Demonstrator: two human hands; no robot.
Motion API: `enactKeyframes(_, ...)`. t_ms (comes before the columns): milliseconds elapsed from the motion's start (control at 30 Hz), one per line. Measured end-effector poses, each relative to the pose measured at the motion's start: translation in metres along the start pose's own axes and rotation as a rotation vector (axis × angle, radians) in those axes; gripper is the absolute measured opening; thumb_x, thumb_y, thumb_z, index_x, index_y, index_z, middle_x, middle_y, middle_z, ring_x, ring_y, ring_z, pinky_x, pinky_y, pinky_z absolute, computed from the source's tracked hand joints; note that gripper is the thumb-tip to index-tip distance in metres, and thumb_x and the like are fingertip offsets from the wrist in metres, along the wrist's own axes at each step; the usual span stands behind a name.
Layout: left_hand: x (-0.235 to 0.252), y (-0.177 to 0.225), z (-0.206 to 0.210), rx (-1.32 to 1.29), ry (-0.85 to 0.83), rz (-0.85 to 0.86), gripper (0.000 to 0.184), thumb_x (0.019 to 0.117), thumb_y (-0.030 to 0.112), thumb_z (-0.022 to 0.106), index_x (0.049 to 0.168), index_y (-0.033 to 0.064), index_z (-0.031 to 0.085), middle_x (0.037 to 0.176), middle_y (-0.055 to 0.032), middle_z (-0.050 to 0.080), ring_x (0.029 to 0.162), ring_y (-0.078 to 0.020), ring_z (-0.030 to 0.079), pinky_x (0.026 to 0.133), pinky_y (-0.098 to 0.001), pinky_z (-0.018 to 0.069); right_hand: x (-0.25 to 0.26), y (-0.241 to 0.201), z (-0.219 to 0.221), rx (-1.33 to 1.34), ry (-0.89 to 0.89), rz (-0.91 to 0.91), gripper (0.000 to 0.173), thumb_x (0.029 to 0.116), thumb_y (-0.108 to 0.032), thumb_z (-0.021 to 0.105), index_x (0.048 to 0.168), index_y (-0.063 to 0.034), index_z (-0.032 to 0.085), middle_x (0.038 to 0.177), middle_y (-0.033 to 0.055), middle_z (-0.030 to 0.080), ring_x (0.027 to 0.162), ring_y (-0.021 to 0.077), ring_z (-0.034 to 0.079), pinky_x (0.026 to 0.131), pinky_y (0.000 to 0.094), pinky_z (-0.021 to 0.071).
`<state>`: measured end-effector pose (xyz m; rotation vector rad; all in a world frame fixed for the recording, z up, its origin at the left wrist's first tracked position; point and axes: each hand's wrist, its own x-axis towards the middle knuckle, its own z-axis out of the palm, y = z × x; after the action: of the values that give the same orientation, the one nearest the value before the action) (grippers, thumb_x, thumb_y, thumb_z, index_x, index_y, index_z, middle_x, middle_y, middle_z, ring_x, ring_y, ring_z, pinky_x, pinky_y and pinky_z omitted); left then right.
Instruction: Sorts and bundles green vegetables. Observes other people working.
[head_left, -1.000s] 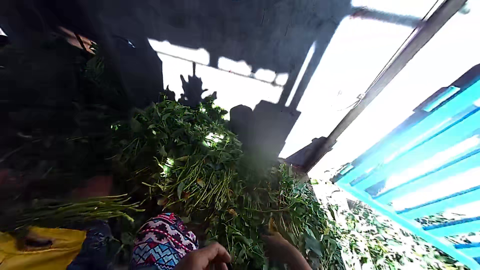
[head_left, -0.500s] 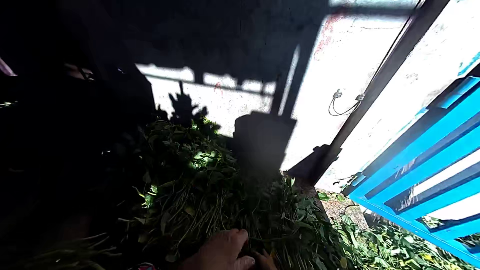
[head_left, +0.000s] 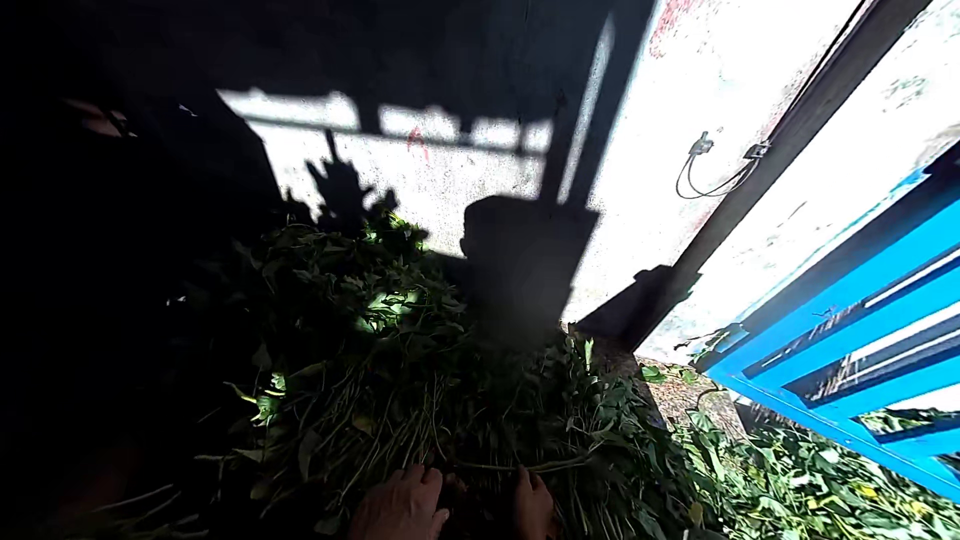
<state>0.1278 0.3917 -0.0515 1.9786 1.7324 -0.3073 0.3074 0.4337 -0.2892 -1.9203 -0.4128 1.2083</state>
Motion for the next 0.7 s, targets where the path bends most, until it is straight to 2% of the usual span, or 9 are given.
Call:
enactKeyframes(33, 0.003, -0.002, 0.005, -0.026, 0.047, 0.028, 0.04, 0.1046, 0.035, 0.056, 0.125, 0.0023, 0.066, 0.12, -0.021, 0.066, 0.114, -0.0417, 0.064, 0.089, -0.0577, 0.0541, -0.014, -0.001, -0.006, -0.086, 0.0, -0.122, 0.035, 0.1039, -0.028, 0.059, 0.112, 0.0043, 0.071, 0.101, 0.0254, 0.071, 0.097, 0.039, 0.069, 0.09, 0.0596, 0.0527)
enactKeyframes(67, 0.007, -0.003, 0.011, -0.071, 0.094, 0.065, 0.037, 0.1046, 0.032, 0.056, 0.126, 0.0041, 0.068, 0.121, -0.0193, 0.067, 0.114, -0.0396, 0.065, 0.092, -0.0566, 0.0542, -0.03, -0.002, -0.011, -0.129, -0.001, -0.232, 0.033, 0.1022, -0.027, 0.061, 0.109, 0.0035, 0.072, 0.097, 0.0242, 0.072, 0.095, 0.0392, 0.069, 0.09, 0.0612, 0.0518)
enactKeyframes(200, 0.014, -0.003, 0.026, -0.415, 0.192, 0.2, 0.031, 0.1039, 0.017, 0.054, 0.129, 0.0082, 0.07, 0.125, -0.0143, 0.069, 0.116, -0.0299, 0.066, 0.102, -0.05, 0.0519, -0.09, 0.0, -0.021, -0.092, -0.115, -0.549, 0.023, 0.0978, -0.016, 0.063, 0.106, 0.0046, 0.069, 0.08, 0.0143, 0.071, 0.073, 0.0242, 0.071, 0.072, 0.0475, 0.0595)
enactKeyframes(300, 0.01, -0.007, 0.035, -0.661, 0.192, 0.173, 0.034, 0.105, 0.018, 0.053, 0.134, 0.0065, 0.066, 0.129, -0.0121, 0.069, 0.119, -0.0222, 0.066, 0.107, -0.0429, 0.0503, -0.124, 0.0, -0.021, -0.108, -0.233, -0.742, 0.02, 0.0957, -0.012, 0.064, 0.105, 0.0046, 0.069, 0.078, 0.0112, 0.07, 0.069, 0.019, 0.069, 0.067, 0.0409, 0.0595)
enactKeyframes(367, 0.005, -0.01, 0.037, -0.812, 0.24, 0.139, 0.035, 0.1053, 0.019, 0.054, 0.136, 0.0043, 0.064, 0.13, -0.0109, 0.069, 0.119, -0.0181, 0.067, 0.107, -0.0384, 0.0521, -0.141, -0.002, -0.022, -0.14, -0.29, -0.837, 0.019, 0.0954, -0.011, 0.064, 0.107, 0.004, 0.07, 0.082, 0.0105, 0.072, 0.071, 0.0176, 0.07, 0.068, 0.0381, 0.0601)
enactKeyframes(433, -0.002, -0.009, 0.035, -0.991, 0.285, 0.106, 0.035, 0.1054, 0.017, 0.055, 0.136, 0.0014, 0.062, 0.128, -0.0115, 0.069, 0.116, -0.0166, 0.068, 0.103, -0.035, 0.0544, -0.151, -0.002, -0.023, -0.192, -0.329, -0.929, 0.019, 0.0967, -0.013, 0.064, 0.107, 0.0021, 0.071, 0.088, 0.0103, 0.073, 0.076, 0.0176, 0.071, 0.072, 0.0373, 0.0617)
enactKeyframes(500, -0.006, -0.011, 0.037, -1.082, 0.34, 0.099, 0.033, 0.1034, 0.016, 0.057, 0.133, 0.001, 0.063, 0.119, -0.0102, 0.072, 0.105, -0.0151, 0.071, 0.095, -0.0324, 0.0577, -0.156, 0.002, -0.022, -0.225, -0.372, -1.006, 0.02, 0.0961, -0.014, 0.066, 0.107, 0.0012, 0.072, 0.091, 0.0111, 0.073, 0.079, 0.0186, 0.072, 0.073, 0.0381, 0.0621)
enactKeyframes(600, -0.008, -0.012, 0.046, -1.115, 0.418, 0.099, 0.021, 0.0979, 0.01, 0.063, 0.116, 0.0023, 0.069, 0.1, -0.006, 0.073, 0.087, -0.013, 0.071, 0.08, -0.0295, 0.0601, -0.165, 0.004, -0.022, -0.202, -0.42, -1.072, 0.017, 0.0958, -0.013, 0.066, 0.104, 0.0009, 0.072, 0.089, 0.0114, 0.072, 0.078, 0.0191, 0.072, 0.072, 0.0376, 0.0619)
enactKeyframes(700, -0.01, -0.005, 0.046, -1.288, 0.512, -0.022, 0.012, 0.0931, 0.001, 0.067, 0.105, -0.001, 0.063, 0.088, -0.01, 0.07, 0.074, -0.0201, 0.072, 0.067, -0.0343, 0.0626, -0.17, 0.007, -0.019, -0.175, -0.427, -1.122, 0.015, 0.0954, -0.012, 0.066, 0.102, 0.0004, 0.072, 0.088, 0.0111, 0.071, 0.077, 0.0182, 0.071, 0.071, 0.0345, 0.0616)
